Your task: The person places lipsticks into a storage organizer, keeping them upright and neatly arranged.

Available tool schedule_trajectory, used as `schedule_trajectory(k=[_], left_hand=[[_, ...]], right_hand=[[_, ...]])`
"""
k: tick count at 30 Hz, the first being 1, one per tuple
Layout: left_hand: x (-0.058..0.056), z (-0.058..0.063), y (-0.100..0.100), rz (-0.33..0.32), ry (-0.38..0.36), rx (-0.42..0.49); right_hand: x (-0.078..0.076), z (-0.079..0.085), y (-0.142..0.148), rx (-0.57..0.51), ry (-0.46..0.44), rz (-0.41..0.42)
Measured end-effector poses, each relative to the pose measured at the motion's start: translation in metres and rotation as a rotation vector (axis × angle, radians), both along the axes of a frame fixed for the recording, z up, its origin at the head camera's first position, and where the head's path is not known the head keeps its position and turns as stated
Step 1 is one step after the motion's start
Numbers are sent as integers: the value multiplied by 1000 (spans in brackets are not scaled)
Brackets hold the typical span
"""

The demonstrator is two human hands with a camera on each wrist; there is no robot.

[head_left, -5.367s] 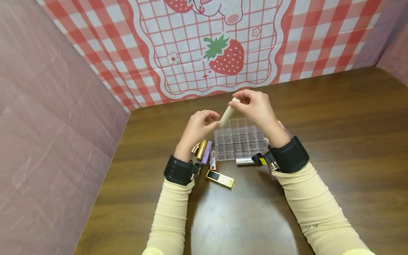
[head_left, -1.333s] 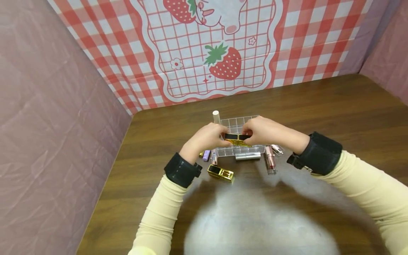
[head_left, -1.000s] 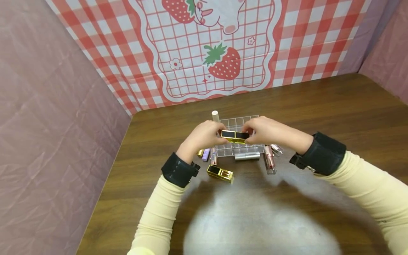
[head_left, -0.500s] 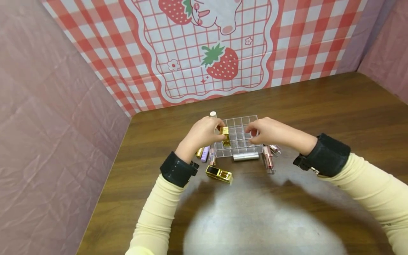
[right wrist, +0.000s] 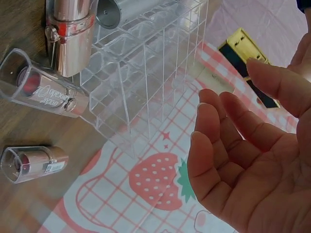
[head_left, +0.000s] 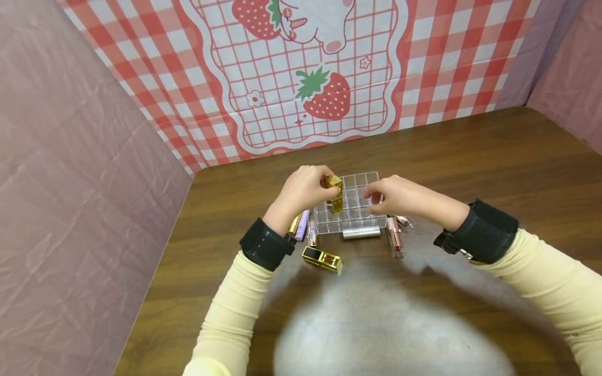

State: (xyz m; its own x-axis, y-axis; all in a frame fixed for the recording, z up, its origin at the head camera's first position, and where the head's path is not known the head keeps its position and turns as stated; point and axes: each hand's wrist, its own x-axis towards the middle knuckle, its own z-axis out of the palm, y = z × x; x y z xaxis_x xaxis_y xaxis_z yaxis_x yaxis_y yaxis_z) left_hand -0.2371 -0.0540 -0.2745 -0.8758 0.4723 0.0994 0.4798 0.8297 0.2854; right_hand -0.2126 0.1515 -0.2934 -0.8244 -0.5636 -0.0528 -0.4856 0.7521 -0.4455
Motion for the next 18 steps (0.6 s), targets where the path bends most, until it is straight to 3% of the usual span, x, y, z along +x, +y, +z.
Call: schedule_trajectory(k=[8, 12, 18], left_hand=[[-1, 2, 4, 48, -28, 84], [0, 3, 8, 15, -86, 164], [3, 6, 14, -31, -125, 212]], right_hand=[[-2, -8, 3, -69, 31, 6], [-7, -15, 1, -166, 56, 2], [-14, -20, -3, -256, -2, -14]])
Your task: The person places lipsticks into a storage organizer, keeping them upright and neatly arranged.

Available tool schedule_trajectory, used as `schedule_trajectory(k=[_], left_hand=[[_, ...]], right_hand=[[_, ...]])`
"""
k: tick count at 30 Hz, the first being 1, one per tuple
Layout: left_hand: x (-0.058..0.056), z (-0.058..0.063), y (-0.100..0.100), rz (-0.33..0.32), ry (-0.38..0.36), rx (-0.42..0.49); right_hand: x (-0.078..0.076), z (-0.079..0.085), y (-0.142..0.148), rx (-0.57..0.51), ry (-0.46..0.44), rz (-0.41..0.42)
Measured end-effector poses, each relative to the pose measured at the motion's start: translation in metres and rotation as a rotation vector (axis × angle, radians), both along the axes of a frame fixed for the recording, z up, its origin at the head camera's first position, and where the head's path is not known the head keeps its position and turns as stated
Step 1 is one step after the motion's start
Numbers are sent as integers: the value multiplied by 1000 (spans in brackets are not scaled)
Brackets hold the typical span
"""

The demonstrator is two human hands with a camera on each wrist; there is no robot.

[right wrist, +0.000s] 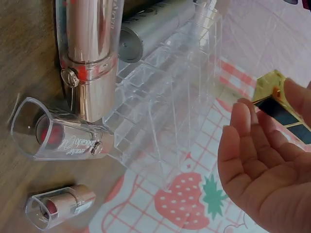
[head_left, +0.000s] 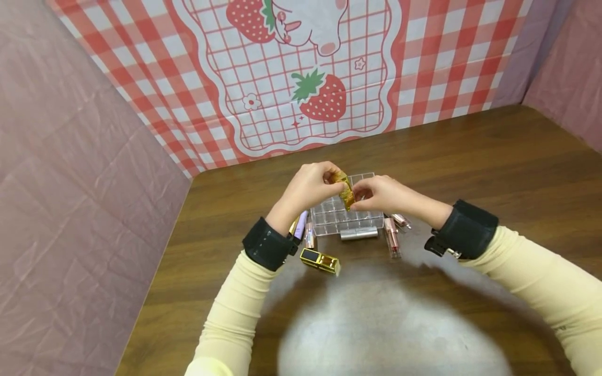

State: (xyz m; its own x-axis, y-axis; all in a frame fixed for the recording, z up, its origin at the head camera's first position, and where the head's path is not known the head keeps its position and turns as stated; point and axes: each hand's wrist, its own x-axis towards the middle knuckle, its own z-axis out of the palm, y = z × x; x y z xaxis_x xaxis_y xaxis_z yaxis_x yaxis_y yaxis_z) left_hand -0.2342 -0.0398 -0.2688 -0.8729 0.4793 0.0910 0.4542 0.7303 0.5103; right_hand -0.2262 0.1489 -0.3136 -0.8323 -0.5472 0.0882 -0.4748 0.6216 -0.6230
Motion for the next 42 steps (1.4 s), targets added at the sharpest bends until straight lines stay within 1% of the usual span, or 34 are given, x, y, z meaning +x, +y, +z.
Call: schedule_trajectory(k=[7, 10, 12, 15, 18, 21, 23, 26, 29, 31, 33, 35, 38, 42], left_hand=[[1, -1, -4, 2, -10, -12], [0, -2, -7, 8, -27, -36], [-1, -2, -10, 13, -26, -68], [-2, -4, -14, 37, -30, -117], [-3, -7, -20, 61, -44, -165], [-3, -10, -27, 77, -66, -210], [-3, -13, -31, 82, -69, -243], [-3, -17, -36, 90, -71, -274], [-3, -20, -41, 105, -81, -293], [-3, -23, -44, 115, -98, -302], [-4, -25, -47, 119, -112, -315], [-4, -28, -50, 120, -114, -327], [-4, -31, -55, 121, -104, -342], [-4, -32, -61, 129, -102, -352]], right_hand=[[-4, -3, 0, -94, -98, -7], [-5, -3, 4, -138, -135, -10], [-6, -1, 7, -150, -133, -20], [-9, 6, 12, -114, -85, -43], [-12, 19, 15, -74, -13, -63], [-16, 31, 13, -58, 47, -87], [-21, 37, 9, -38, 85, -89], [-30, 43, -4, 25, 144, -63], [-43, 47, -21, 108, 223, -12], [-51, 50, -33, 149, 256, 15], [-58, 52, -44, 179, 267, 35], [-63, 53, -54, 201, 250, 48], [-67, 53, -67, 234, 228, 69], [-70, 49, -77, 254, 239, 85]])
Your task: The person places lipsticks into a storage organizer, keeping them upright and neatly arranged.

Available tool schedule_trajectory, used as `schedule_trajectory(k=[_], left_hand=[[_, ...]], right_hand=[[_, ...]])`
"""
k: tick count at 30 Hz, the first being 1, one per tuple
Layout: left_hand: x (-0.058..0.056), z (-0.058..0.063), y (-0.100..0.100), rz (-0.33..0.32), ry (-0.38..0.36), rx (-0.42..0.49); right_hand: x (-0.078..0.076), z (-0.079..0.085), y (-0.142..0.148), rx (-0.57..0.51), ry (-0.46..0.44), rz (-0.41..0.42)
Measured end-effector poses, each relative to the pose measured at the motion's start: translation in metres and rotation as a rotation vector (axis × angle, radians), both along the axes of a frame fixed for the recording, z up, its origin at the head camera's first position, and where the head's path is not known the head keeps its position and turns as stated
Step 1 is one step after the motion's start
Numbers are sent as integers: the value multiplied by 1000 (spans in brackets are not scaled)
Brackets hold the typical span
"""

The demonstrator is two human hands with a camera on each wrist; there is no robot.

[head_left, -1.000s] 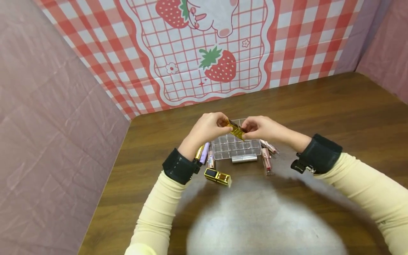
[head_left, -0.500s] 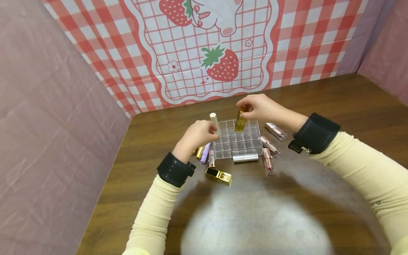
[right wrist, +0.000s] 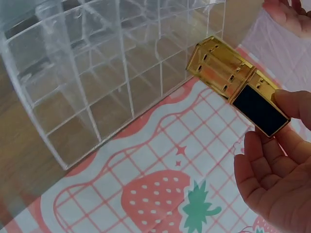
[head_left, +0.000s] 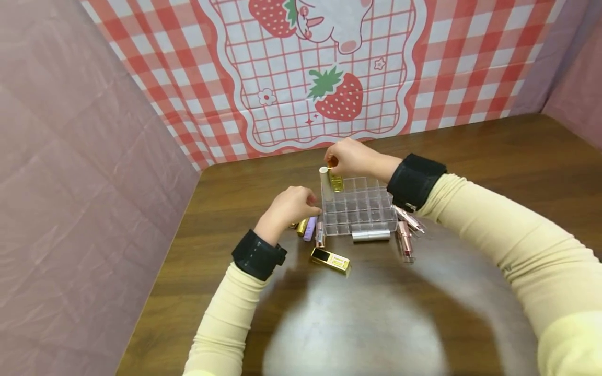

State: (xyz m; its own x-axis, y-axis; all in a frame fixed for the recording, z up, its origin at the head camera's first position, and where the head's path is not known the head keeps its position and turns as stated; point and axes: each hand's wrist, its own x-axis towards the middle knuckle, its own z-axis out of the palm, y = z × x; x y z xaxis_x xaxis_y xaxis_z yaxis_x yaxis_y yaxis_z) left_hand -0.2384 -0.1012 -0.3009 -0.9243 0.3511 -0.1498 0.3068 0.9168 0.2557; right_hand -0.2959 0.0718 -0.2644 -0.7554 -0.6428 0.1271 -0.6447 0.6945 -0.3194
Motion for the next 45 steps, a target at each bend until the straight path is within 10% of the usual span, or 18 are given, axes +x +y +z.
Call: schedule_trajectory(k=[25, 36, 45], left_hand=[[-14, -7, -22, 31, -4, -65], [-27, -10, -40, 145, 7, -101], [-25, -27, -47, 222, -3, -170]], right_hand=[[-14, -10, -9, -6, -76, -39], [-18, -7, -2, 74, -62, -31], [21, 25, 24, 35, 95, -9]])
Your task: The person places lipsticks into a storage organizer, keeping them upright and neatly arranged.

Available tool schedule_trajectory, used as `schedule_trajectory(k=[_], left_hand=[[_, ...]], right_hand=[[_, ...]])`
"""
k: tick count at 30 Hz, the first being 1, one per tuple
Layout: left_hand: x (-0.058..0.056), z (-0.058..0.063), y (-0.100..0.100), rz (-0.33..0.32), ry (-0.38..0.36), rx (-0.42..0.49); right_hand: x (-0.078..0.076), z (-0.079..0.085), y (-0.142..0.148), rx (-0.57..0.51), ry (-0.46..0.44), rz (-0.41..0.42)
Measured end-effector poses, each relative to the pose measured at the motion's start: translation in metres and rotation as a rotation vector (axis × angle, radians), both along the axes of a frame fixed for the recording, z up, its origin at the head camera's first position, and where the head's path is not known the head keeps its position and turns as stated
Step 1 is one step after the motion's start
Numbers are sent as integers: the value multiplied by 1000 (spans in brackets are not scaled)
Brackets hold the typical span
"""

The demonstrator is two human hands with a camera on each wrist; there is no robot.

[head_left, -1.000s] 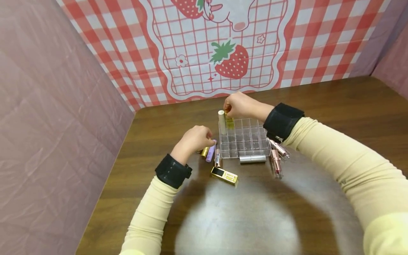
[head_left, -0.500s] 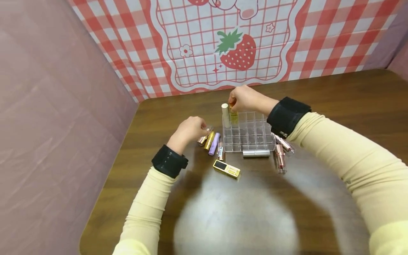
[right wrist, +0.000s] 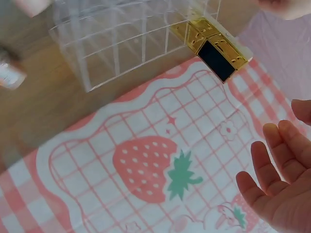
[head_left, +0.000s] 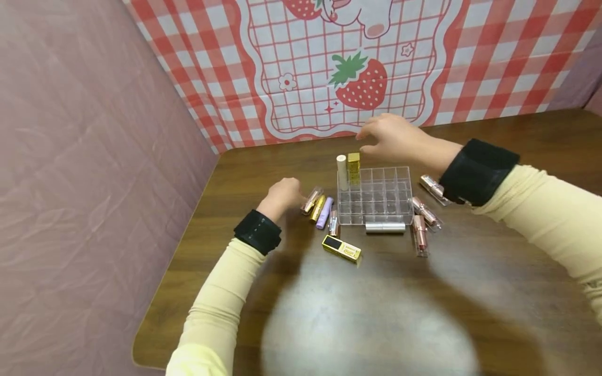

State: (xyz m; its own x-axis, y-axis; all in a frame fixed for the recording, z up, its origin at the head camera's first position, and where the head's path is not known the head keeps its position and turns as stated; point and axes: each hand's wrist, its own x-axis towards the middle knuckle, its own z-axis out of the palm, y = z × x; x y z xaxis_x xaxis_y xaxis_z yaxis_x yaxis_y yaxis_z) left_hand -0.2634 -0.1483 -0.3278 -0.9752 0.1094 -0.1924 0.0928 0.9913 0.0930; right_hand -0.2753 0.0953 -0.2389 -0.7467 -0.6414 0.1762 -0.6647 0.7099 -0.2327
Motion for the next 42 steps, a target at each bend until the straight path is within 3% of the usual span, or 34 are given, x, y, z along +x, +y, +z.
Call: schedule_trajectory(k=[5, 10, 18, 20, 23, 27, 31, 35, 42], left_hand=[[-4, -12, 5, 9, -49, -34], [-7, -19, 9, 19, -68, -55], [-9, -19, 8, 21, -52, -44], [-8, -11, 7, 0, -34, -41], [-3, 10, 7, -57, 16, -15], [9, 44, 18, -192, 74, 25], [22, 67, 38, -308, 77, 22], [30, 78, 59, -385, 51, -5], [33, 84, 84, -465, 23, -80]], right_hand=[[24, -2, 27, -23, 78, 28], [40, -12, 50, -27, 82, 16], [45, -26, 67, -36, 68, -29], [45, -26, 67, -38, 62, -31], [45, -25, 63, -43, 65, -18], [42, -23, 55, -46, 54, 0], [40, -22, 44, -44, 27, 20], [41, -23, 35, -32, 29, 40], [42, -30, 28, -5, 44, 74]])
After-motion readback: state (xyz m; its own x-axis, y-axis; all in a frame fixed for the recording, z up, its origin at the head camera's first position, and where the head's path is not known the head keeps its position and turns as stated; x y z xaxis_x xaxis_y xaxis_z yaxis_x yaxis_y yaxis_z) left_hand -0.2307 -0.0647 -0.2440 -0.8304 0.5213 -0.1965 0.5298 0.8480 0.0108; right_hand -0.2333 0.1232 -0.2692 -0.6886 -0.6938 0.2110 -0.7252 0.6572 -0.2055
